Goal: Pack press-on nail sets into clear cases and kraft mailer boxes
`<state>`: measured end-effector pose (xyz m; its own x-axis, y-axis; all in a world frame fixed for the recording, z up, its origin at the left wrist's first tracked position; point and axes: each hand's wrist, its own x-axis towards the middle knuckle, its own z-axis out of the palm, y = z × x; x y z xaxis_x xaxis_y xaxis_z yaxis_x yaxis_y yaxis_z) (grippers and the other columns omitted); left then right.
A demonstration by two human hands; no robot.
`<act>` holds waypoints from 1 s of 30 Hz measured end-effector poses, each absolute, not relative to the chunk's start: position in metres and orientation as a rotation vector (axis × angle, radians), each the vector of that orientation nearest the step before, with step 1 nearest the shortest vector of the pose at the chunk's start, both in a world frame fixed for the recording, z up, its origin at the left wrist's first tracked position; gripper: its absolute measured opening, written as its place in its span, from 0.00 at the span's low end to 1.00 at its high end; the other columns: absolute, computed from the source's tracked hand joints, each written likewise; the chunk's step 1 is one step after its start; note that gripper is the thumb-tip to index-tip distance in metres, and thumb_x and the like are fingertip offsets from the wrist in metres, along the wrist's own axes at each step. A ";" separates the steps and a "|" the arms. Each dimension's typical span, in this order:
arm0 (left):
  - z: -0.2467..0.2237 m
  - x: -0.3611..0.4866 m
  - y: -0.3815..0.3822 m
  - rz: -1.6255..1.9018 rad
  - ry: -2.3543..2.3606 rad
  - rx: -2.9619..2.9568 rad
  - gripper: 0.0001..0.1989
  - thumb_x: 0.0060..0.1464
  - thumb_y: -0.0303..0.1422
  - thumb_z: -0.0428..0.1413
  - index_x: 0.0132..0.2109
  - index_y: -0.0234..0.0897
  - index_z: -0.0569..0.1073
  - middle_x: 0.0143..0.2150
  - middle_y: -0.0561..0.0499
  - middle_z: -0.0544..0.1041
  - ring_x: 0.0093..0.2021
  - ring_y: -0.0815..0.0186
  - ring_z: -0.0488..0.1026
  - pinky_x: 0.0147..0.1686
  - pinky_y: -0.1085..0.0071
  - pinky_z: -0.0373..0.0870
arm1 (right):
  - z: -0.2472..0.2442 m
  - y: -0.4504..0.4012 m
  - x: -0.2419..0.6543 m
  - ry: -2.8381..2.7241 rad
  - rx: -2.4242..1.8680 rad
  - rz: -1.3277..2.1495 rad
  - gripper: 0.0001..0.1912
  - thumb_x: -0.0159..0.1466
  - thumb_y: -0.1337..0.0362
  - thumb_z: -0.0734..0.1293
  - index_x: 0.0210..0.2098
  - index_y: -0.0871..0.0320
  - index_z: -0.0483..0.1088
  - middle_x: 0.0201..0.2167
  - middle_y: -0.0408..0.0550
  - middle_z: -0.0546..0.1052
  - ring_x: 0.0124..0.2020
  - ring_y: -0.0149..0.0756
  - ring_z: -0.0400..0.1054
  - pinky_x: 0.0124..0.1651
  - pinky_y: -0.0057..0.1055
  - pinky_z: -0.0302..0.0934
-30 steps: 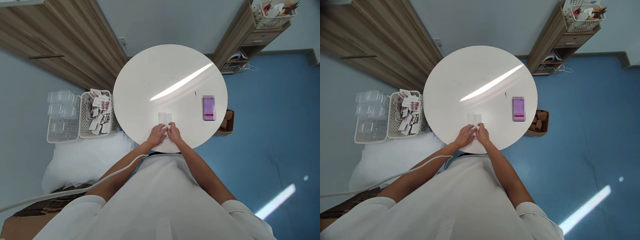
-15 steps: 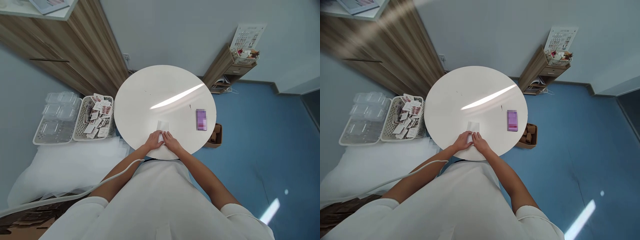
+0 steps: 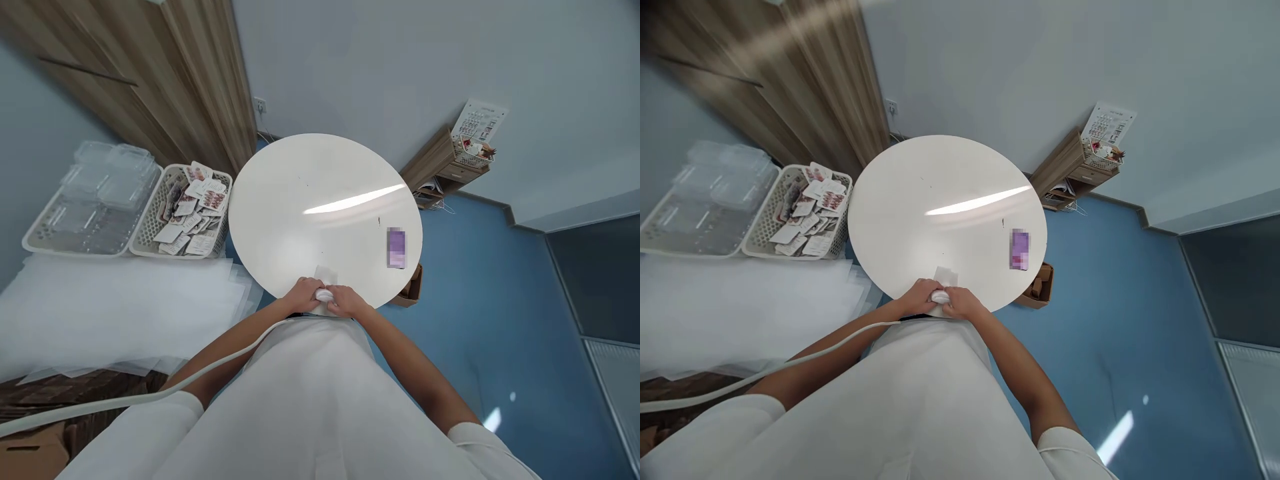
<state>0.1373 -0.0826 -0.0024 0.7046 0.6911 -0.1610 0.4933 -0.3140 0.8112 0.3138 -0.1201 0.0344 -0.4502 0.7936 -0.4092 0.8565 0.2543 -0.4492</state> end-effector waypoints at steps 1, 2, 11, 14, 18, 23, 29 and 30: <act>-0.005 0.140 -0.083 0.280 0.955 1.969 0.15 0.41 0.30 0.53 0.41 0.43 0.70 0.41 0.49 0.73 0.46 0.57 0.67 0.48 0.62 0.57 | 0.035 -0.117 0.315 2.386 1.604 -0.982 0.18 0.55 0.65 0.58 0.45 0.60 0.62 0.36 0.50 0.71 0.35 0.38 0.64 0.39 0.34 0.58; -0.008 0.142 -0.082 0.295 1.007 1.956 0.13 0.41 0.30 0.53 0.39 0.42 0.70 0.41 0.48 0.72 0.46 0.56 0.66 0.48 0.62 0.57 | 0.035 -0.112 0.317 2.364 1.618 -1.004 0.14 0.55 0.65 0.58 0.42 0.59 0.64 0.34 0.49 0.71 0.35 0.38 0.64 0.39 0.33 0.57; -0.021 0.154 -0.074 0.420 1.346 1.750 0.12 0.50 0.37 0.49 0.41 0.39 0.65 0.38 0.48 0.70 0.40 0.60 0.68 0.40 0.64 0.63 | 0.020 -0.065 0.330 2.337 1.831 -1.032 0.14 0.61 0.65 0.51 0.43 0.58 0.62 0.38 0.49 0.67 0.40 0.36 0.60 0.44 0.33 0.57; -0.023 0.159 -0.075 0.431 1.494 1.715 0.11 0.50 0.37 0.49 0.41 0.38 0.66 0.41 0.47 0.70 0.43 0.59 0.67 0.42 0.63 0.62 | 0.008 -0.063 0.330 2.267 1.972 -0.951 0.16 0.63 0.64 0.51 0.47 0.57 0.61 0.42 0.52 0.64 0.45 0.38 0.58 0.45 0.35 0.56; -0.021 0.166 -0.074 0.328 1.624 1.655 0.12 0.49 0.38 0.51 0.40 0.39 0.68 0.42 0.47 0.70 0.44 0.59 0.67 0.42 0.62 0.62 | -0.003 -0.067 0.328 2.200 2.140 -0.957 0.18 0.63 0.61 0.52 0.50 0.54 0.61 0.46 0.53 0.61 0.48 0.41 0.56 0.44 0.36 0.57; -0.015 0.169 -0.071 0.327 1.680 1.507 0.15 0.47 0.36 0.52 0.44 0.37 0.66 0.43 0.47 0.70 0.44 0.61 0.67 0.41 0.66 0.63 | -0.004 -0.085 0.335 2.066 2.483 -1.284 0.23 0.62 0.58 0.52 0.56 0.58 0.52 0.51 0.55 0.58 0.53 0.40 0.54 0.52 0.37 0.54; -0.013 0.167 -0.076 0.350 1.776 1.325 0.18 0.47 0.41 0.52 0.44 0.36 0.67 0.43 0.44 0.71 0.42 0.62 0.69 0.38 0.69 0.65 | -0.003 -0.114 0.346 1.613 2.562 -1.886 0.29 0.59 0.52 0.54 0.57 0.56 0.47 0.51 0.56 0.60 0.42 0.36 0.64 0.41 0.34 0.62; -0.012 0.167 -0.079 0.334 1.808 1.301 0.19 0.47 0.43 0.52 0.43 0.36 0.67 0.42 0.44 0.71 0.41 0.62 0.69 0.37 0.69 0.65 | -0.002 -0.116 0.346 1.611 2.540 -1.914 0.29 0.59 0.52 0.55 0.57 0.56 0.47 0.50 0.56 0.60 0.41 0.36 0.64 0.40 0.33 0.62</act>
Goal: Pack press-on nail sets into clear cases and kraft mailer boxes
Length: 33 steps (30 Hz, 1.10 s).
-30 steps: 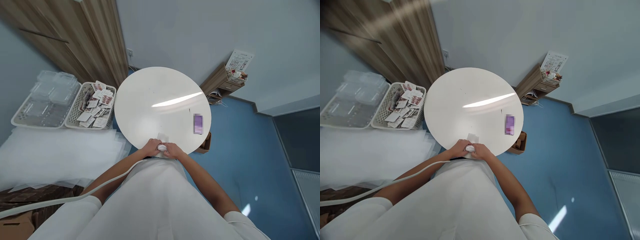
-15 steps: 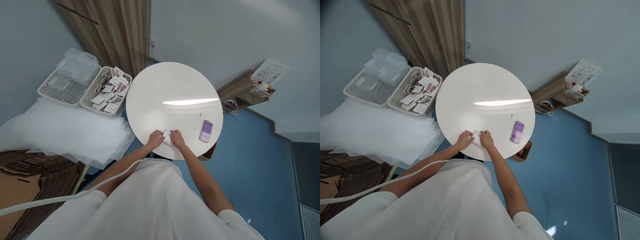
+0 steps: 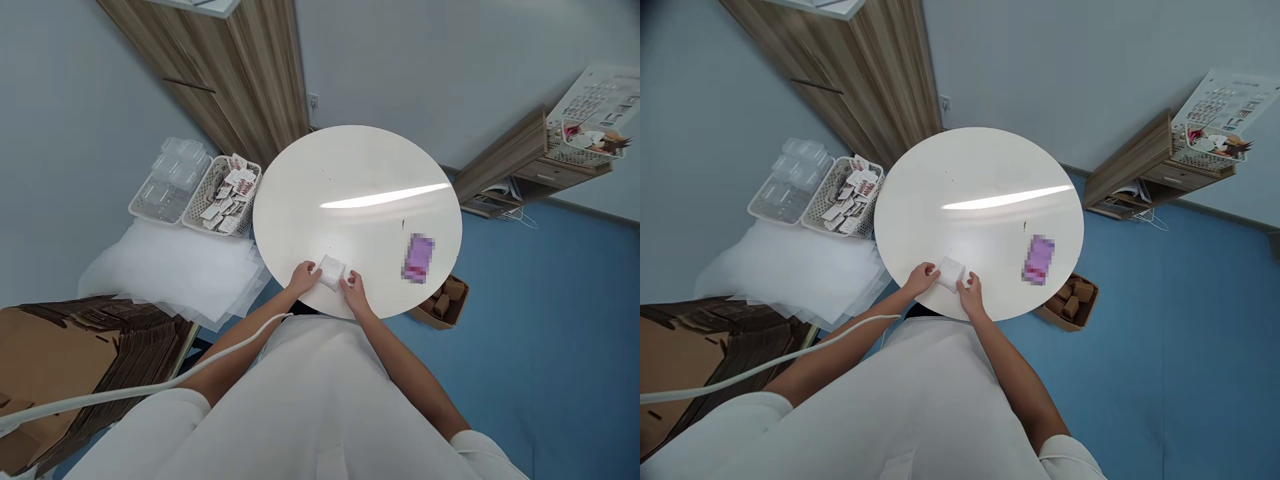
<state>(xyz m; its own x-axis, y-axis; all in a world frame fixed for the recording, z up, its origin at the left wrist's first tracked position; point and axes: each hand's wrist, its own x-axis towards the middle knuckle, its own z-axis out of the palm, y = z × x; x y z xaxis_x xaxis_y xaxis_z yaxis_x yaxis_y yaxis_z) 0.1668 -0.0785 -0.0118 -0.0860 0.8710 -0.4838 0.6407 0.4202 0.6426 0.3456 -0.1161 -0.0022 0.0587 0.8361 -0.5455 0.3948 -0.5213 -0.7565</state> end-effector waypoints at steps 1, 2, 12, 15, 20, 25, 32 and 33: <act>-0.011 0.166 -0.081 0.312 1.833 1.282 0.20 0.47 0.45 0.51 0.43 0.36 0.67 0.41 0.44 0.72 0.40 0.62 0.70 0.36 0.69 0.65 | -0.002 -0.117 0.344 -1.252 -1.921 1.464 0.29 0.59 0.52 0.55 0.57 0.55 0.47 0.50 0.55 0.60 0.40 0.36 0.65 0.40 0.33 0.63; -0.010 0.167 -0.083 0.285 1.853 1.268 0.20 0.47 0.46 0.51 0.42 0.36 0.67 0.39 0.45 0.72 0.39 0.61 0.70 0.35 0.69 0.64 | -0.001 -0.118 0.343 -1.295 -1.905 1.459 0.28 0.59 0.52 0.56 0.56 0.54 0.49 0.50 0.55 0.59 0.39 0.35 0.65 0.41 0.33 0.62; -0.014 0.176 -0.083 0.296 1.828 1.246 0.09 0.47 0.37 0.52 0.36 0.39 0.68 0.34 0.50 0.74 0.35 0.64 0.71 0.34 0.69 0.65 | 0.001 -0.119 0.331 -1.255 -1.854 1.684 0.28 0.57 0.57 0.58 0.57 0.51 0.49 0.52 0.55 0.58 0.40 0.34 0.66 0.39 0.32 0.65; -0.016 0.169 -0.080 0.349 1.788 1.200 0.08 0.48 0.36 0.52 0.35 0.38 0.69 0.34 0.50 0.74 0.34 0.65 0.71 0.35 0.68 0.66 | 0.003 -0.114 0.323 -1.316 -1.866 1.632 0.28 0.58 0.60 0.56 0.58 0.51 0.48 0.51 0.52 0.62 0.42 0.34 0.66 0.39 0.32 0.65; -0.017 0.133 -0.065 0.494 1.774 1.142 0.10 0.49 0.36 0.52 0.38 0.37 0.69 0.37 0.48 0.74 0.35 0.65 0.71 0.37 0.68 0.67 | 0.008 -0.085 0.286 -1.322 -1.832 1.615 0.29 0.56 0.65 0.56 0.57 0.51 0.52 0.54 0.49 0.62 0.48 0.36 0.63 0.44 0.33 0.63; -0.015 0.076 -0.037 0.662 1.855 1.082 0.16 0.49 0.35 0.52 0.46 0.35 0.68 0.43 0.45 0.73 0.41 0.63 0.70 0.42 0.65 0.67 | 0.007 -0.033 0.225 -1.324 -1.778 1.637 0.29 0.54 0.64 0.59 0.56 0.49 0.55 0.56 0.45 0.59 0.52 0.35 0.59 0.50 0.33 0.59; -0.016 0.020 0.004 0.886 1.850 0.922 0.23 0.48 0.31 0.53 0.53 0.35 0.62 0.52 0.42 0.66 0.52 0.61 0.64 0.47 0.64 0.64 | 0.000 0.031 0.152 -1.399 -1.776 1.610 0.30 0.53 0.63 0.61 0.56 0.47 0.55 0.55 0.44 0.61 0.48 0.35 0.61 0.49 0.35 0.58; -0.017 0.017 0.009 0.912 1.831 0.921 0.24 0.48 0.31 0.53 0.54 0.36 0.61 0.54 0.42 0.65 0.53 0.61 0.63 0.48 0.64 0.64 | -0.001 0.037 0.145 -1.406 -1.779 1.602 0.31 0.53 0.63 0.61 0.56 0.47 0.55 0.55 0.44 0.61 0.48 0.35 0.61 0.49 0.35 0.58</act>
<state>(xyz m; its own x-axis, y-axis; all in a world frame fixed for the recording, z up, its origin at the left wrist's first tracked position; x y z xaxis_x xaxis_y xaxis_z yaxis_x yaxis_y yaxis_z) 0.0167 0.0085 -0.0172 -0.3496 0.8616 -0.3680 0.2257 0.4586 0.8595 0.1450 0.0370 -0.0014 -0.1401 0.8335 -0.5344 0.4215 -0.4382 -0.7940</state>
